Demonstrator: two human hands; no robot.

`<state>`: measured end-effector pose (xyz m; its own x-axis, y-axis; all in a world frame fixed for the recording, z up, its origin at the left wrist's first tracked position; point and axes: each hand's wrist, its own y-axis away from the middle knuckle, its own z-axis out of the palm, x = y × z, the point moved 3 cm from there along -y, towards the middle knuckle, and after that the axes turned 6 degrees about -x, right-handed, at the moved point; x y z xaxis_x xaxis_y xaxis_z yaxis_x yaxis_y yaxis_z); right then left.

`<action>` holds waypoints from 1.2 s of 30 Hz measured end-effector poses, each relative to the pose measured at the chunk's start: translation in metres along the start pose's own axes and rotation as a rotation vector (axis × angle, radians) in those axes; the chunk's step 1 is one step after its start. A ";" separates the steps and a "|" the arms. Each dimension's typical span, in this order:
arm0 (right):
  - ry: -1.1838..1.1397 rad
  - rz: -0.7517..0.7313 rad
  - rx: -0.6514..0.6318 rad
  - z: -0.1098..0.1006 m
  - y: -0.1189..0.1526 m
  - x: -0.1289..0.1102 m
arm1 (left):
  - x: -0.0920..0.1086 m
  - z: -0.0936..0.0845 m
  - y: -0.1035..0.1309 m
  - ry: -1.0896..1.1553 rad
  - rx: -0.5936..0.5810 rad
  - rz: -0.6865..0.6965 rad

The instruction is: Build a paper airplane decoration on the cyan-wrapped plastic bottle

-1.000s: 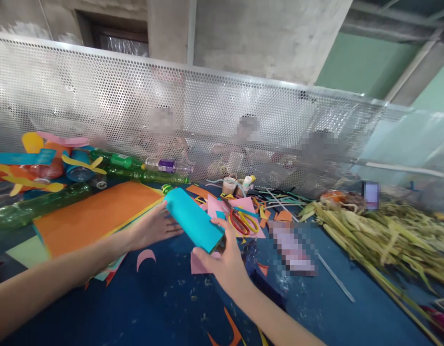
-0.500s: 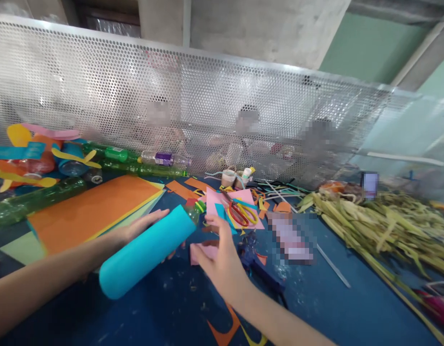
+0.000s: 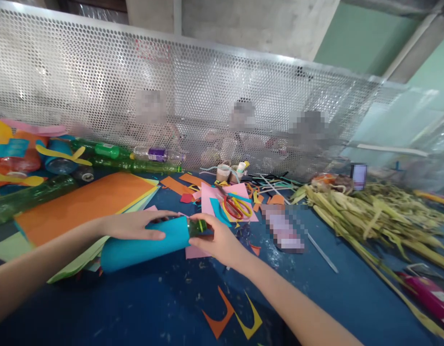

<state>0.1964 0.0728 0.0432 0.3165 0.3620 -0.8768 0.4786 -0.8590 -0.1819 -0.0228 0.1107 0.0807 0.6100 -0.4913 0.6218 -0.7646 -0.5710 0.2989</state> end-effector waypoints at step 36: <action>1.201 0.776 0.057 -0.063 0.105 0.014 | -0.024 0.019 -0.009 -0.619 0.384 -0.170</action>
<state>0.3033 0.0106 0.0396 0.9808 -0.1404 0.1354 -0.1566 -0.9806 0.1182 -0.0270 0.1151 0.0496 0.8054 -0.5917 0.0344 -0.5923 -0.8056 0.0099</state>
